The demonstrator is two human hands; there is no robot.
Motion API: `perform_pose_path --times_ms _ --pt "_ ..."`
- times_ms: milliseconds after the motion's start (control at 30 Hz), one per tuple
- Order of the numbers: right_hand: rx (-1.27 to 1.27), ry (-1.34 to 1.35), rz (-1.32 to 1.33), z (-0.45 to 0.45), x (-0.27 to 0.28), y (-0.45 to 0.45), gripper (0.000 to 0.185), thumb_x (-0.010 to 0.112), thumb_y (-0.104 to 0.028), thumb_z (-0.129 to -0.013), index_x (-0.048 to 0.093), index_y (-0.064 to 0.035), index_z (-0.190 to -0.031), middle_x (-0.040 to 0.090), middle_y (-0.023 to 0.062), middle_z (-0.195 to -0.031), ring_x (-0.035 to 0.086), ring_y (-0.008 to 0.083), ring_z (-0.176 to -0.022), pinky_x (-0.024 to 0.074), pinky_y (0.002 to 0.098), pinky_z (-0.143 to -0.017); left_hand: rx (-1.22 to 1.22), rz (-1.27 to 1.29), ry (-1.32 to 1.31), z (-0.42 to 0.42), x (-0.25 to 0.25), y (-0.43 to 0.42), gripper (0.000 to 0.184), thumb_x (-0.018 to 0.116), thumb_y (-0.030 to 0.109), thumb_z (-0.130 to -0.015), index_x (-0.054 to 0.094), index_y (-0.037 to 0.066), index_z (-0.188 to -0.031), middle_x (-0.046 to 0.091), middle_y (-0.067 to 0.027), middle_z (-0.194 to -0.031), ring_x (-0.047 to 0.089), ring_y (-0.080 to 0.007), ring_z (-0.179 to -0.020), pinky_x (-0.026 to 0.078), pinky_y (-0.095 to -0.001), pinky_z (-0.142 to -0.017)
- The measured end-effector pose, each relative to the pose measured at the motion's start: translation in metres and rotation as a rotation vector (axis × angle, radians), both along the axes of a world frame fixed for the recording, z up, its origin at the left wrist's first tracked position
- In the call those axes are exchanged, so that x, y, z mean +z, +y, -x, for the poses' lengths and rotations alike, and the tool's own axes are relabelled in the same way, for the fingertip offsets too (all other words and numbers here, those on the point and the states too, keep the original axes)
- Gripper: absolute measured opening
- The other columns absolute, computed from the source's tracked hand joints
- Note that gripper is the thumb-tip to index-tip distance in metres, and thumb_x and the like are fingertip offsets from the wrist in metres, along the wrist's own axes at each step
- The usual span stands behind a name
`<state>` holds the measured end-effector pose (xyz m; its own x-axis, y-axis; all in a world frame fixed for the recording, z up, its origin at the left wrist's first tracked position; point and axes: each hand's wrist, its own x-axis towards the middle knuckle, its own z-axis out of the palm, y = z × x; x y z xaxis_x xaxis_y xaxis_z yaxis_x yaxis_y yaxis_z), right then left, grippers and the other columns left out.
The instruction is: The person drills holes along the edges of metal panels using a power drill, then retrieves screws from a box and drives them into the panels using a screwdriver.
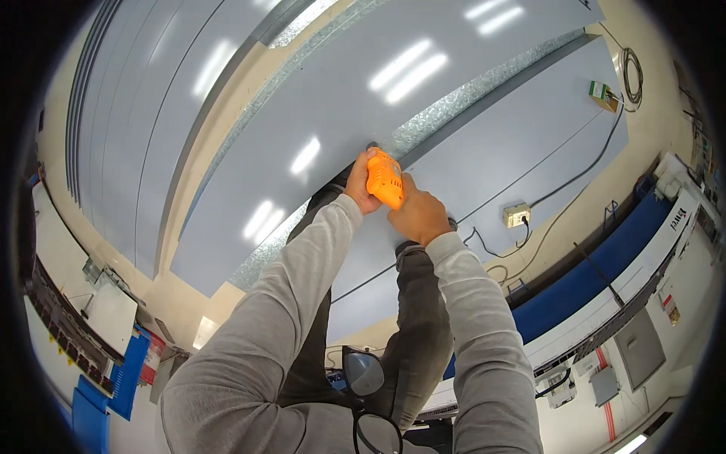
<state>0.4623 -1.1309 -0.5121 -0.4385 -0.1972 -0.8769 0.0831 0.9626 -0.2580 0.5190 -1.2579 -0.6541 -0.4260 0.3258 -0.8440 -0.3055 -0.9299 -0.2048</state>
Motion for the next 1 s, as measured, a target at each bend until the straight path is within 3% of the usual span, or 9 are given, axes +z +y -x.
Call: perform_pose_path --times_ms 367,467,567,667,800,900,1000 --pt "-0.015 0.032 0.043 -0.002 0.015 0.005 0.069 0.069 -0.019 -0.079 0.048 -0.0132 -0.145 0.074 0.0266 -0.107 0.068 0.0502 -0.105 0.0541 0.0559 -0.090 0.004 -0.017 -0.010 -0.002 0.012 0.004 0.043 0.071 0.043 -0.094 0.058 0.009 -0.117 0.068 -0.0135 -0.106 0.069 -0.0309 -0.099 0.058 -0.0480 -0.095" --pt "0.030 0.069 0.086 -0.005 0.013 0.009 0.081 0.072 -0.027 -0.079 0.043 -0.0065 -0.152 0.075 0.0284 -0.101 0.071 0.0508 -0.096 0.0568 0.0565 -0.087 -0.001 -0.002 -0.009 0.000 0.021 0.002 0.044 0.070 0.043 -0.095 0.058 0.008 -0.119 0.068 -0.0141 -0.107 0.069 -0.0310 -0.100 0.058 -0.0476 -0.095" --pt "-0.028 0.003 0.146 -0.002 0.033 0.011 0.088 0.077 -0.041 -0.087 0.039 -0.0038 -0.157 0.076 0.0247 -0.108 0.075 0.0408 -0.099 0.0584 0.0465 -0.088 -0.033 -0.012 -0.008 -0.004 0.035 0.005 0.046 0.068 0.044 -0.096 0.058 0.008 -0.122 0.068 -0.0142 -0.108 0.069 -0.0306 -0.100 0.059 -0.0468 -0.095" --pt "-0.634 -0.361 0.406 -0.004 0.038 0.026 0.100 0.083 -0.047 -0.089 0.034 0.0006 -0.161 0.074 0.0182 -0.116 0.073 0.0251 -0.106 0.0568 0.0345 -0.089 -0.056 0.024 0.019 -0.009 0.059 0.004 0.048 0.066 0.046 -0.097 0.058 0.007 -0.124 0.067 -0.0141 -0.109 0.070 -0.0301 -0.100 0.059 -0.0465 -0.094" --pt "-0.821 -0.440 0.412 0.014 0.062 0.018 0.104 0.092 -0.034 -0.086 0.032 0.0017 -0.164 0.070 0.0146 -0.120 0.068 0.0158 -0.108 0.0545 0.0296 -0.091 -0.009 0.083 0.037 -0.002 0.087 -0.005 0.047 0.066 0.045 -0.097 0.058 0.007 -0.124 0.067 -0.0138 -0.110 0.070 -0.0298 -0.100 0.059 -0.0474 -0.092" --pt "-0.543 -0.179 0.357 0.015 0.062 0.001 0.110 0.092 -0.037 -0.083 0.029 0.0007 -0.165 0.070 0.0179 -0.121 0.070 0.0236 -0.109 0.0559 0.0333 -0.091 0.034 0.045 0.054 0.009 0.092 -0.025 0.045 0.066 0.044 -0.098 0.058 0.008 -0.124 0.067 -0.0130 -0.109 0.070 -0.0291 -0.100 0.059 -0.0467 -0.093" --pt "-0.037 0.226 0.341 0.017 0.066 -0.023 0.100 0.086 -0.030 -0.083 0.032 -0.0027 -0.163 0.073 0.0219 -0.109 0.073 0.0371 -0.102 0.0582 0.0424 -0.086 0.083 0.107 0.099 0.028 0.088 -0.039 0.044 0.066 0.044 -0.098 0.059 0.009 -0.123 0.068 -0.0121 -0.109 0.070 -0.0284 -0.099 0.059 -0.0456 -0.093"
